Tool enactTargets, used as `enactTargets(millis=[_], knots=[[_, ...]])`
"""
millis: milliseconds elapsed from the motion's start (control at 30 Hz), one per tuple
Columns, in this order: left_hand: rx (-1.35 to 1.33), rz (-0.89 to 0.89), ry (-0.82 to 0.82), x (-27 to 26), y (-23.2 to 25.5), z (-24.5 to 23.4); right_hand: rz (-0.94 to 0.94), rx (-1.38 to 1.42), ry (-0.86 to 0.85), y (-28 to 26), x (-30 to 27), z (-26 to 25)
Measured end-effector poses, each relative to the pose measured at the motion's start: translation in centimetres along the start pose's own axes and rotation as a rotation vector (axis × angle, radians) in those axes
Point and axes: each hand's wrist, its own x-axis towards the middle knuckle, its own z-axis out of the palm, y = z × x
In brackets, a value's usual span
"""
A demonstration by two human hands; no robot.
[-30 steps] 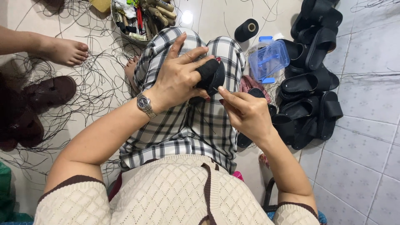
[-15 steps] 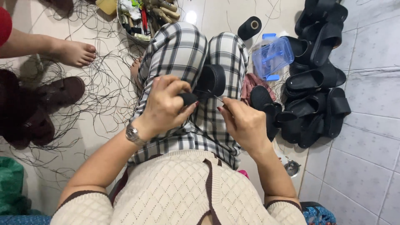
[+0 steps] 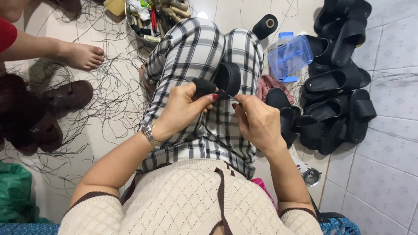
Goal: Hand-sewing the sole of a black sandal using a needle and thread while sitting on the floor.
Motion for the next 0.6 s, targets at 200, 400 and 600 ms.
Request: enactTargets(millis=[200,400,600], knots=[[0.150,0.027,-0.256,0.3,1.3,-0.9,-0.026,-0.278,-0.031,-0.6,-0.9,-0.3],[0.312,0.326,-0.147,0.1,0.1,-0.4,0.164,-0.043,-0.250,-2.3,-2.8,-8.8],[0.673,0.639,-0.094,1.8,1.2,0.5,0.292,0.725,0.055,2.0,-3.7,1.2]])
